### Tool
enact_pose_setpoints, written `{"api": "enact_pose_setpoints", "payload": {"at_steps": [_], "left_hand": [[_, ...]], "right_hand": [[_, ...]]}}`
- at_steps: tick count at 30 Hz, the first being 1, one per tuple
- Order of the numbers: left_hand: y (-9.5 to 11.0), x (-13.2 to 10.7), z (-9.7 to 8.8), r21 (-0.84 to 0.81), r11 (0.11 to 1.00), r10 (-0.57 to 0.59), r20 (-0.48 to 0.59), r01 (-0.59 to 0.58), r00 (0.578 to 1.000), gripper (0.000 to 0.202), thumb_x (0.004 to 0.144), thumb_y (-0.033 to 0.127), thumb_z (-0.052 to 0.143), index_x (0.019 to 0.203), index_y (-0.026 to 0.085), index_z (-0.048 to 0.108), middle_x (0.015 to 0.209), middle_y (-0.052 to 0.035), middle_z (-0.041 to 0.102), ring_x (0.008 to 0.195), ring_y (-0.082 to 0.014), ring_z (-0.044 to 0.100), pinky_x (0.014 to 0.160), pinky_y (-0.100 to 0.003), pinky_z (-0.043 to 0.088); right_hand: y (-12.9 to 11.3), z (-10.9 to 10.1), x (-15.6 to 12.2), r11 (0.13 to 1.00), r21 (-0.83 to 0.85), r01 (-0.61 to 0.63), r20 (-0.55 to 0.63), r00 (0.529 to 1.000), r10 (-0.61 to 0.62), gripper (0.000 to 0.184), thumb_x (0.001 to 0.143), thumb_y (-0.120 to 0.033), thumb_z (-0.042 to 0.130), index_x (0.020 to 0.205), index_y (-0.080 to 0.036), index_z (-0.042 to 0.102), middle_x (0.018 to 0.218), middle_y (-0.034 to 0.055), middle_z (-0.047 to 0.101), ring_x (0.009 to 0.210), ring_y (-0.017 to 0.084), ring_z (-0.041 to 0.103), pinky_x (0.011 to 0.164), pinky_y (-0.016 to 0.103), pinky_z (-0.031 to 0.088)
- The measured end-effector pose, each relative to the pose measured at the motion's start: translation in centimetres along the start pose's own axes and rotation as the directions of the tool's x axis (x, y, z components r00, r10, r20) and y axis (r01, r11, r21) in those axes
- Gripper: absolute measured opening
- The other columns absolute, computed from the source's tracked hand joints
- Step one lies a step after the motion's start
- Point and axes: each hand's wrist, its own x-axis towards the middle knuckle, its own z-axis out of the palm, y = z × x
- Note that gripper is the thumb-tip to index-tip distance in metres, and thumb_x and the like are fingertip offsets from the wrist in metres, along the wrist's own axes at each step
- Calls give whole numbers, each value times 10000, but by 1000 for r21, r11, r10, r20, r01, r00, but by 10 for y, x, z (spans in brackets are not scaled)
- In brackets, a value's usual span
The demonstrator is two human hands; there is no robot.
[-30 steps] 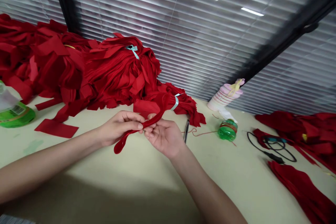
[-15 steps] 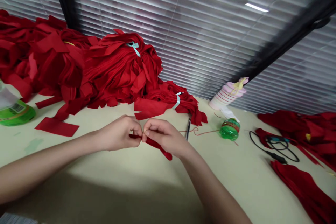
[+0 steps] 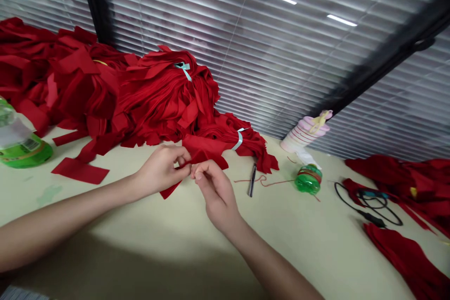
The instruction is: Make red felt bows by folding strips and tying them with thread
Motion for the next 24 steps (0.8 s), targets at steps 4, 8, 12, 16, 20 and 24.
{"api": "enact_pose_setpoints", "payload": {"at_steps": [4, 8, 12, 16, 20, 24], "left_hand": [[-4, 0, 3, -50, 999, -14, -90, 9, 996, 75, 724, 153, 522, 733, 154, 597, 634, 23, 591, 585, -91, 519, 556, -191, 396], [-4, 1, 7, -146, 988, -69, -137, 49, 988, 77, 723, 170, 516, 745, 149, 587, 603, 30, 534, 582, -93, 495, 509, -181, 376], [-2, 3, 9, -223, 970, -129, -148, 94, 981, 77, 711, 177, 527, 748, 147, 588, 591, 37, 497, 582, -92, 474, 491, -181, 355], [-2, 5, 8, -334, 929, -212, -127, 159, 969, 48, 692, 168, 568, 721, 148, 600, 565, 49, 485, 572, -85, 454, 538, -196, 363], [-1, 6, 9, -710, 599, -419, 116, 370, 900, 47, 663, 185, 630, 667, 144, 606, 598, 32, 538, 605, -78, 484, 614, -198, 396], [-3, 5, 16, -791, 361, -387, 355, 494, 851, 170, 722, 297, 576, 640, 148, 577, 650, -3, 570, 654, -104, 546, 677, -251, 453]], "right_hand": [[10, 6, 1, 974, 226, 1, -76, 997, 16, 157, 877, -251, 458, 730, -196, 444, 716, -9, 462, 664, 127, 424, 640, 274, 344], [16, 6, 2, 933, 359, 7, -101, 994, 32, 128, 873, -233, 473, 752, -192, 485, 770, 9, 500, 696, 133, 442, 682, 295, 355], [20, 7, 0, 903, 429, 6, -78, 996, 31, 112, 870, -231, 487, 766, -192, 501, 771, 12, 505, 715, 140, 464, 709, 314, 357], [22, 8, 1, 889, 459, -12, -98, 993, 64, 120, 868, -219, 497, 751, -191, 505, 772, 12, 516, 718, 137, 466, 717, 314, 357], [18, 10, 4, 817, 577, -20, -135, 983, 120, 117, 839, -205, 526, 724, -190, 520, 746, 5, 525, 691, 129, 477, 678, 289, 363], [9, 8, 8, 601, 793, -98, -119, 943, 311, 122, 777, -167, 563, 662, -182, 524, 704, 0, 524, 685, 125, 517, 655, 261, 402]]}}
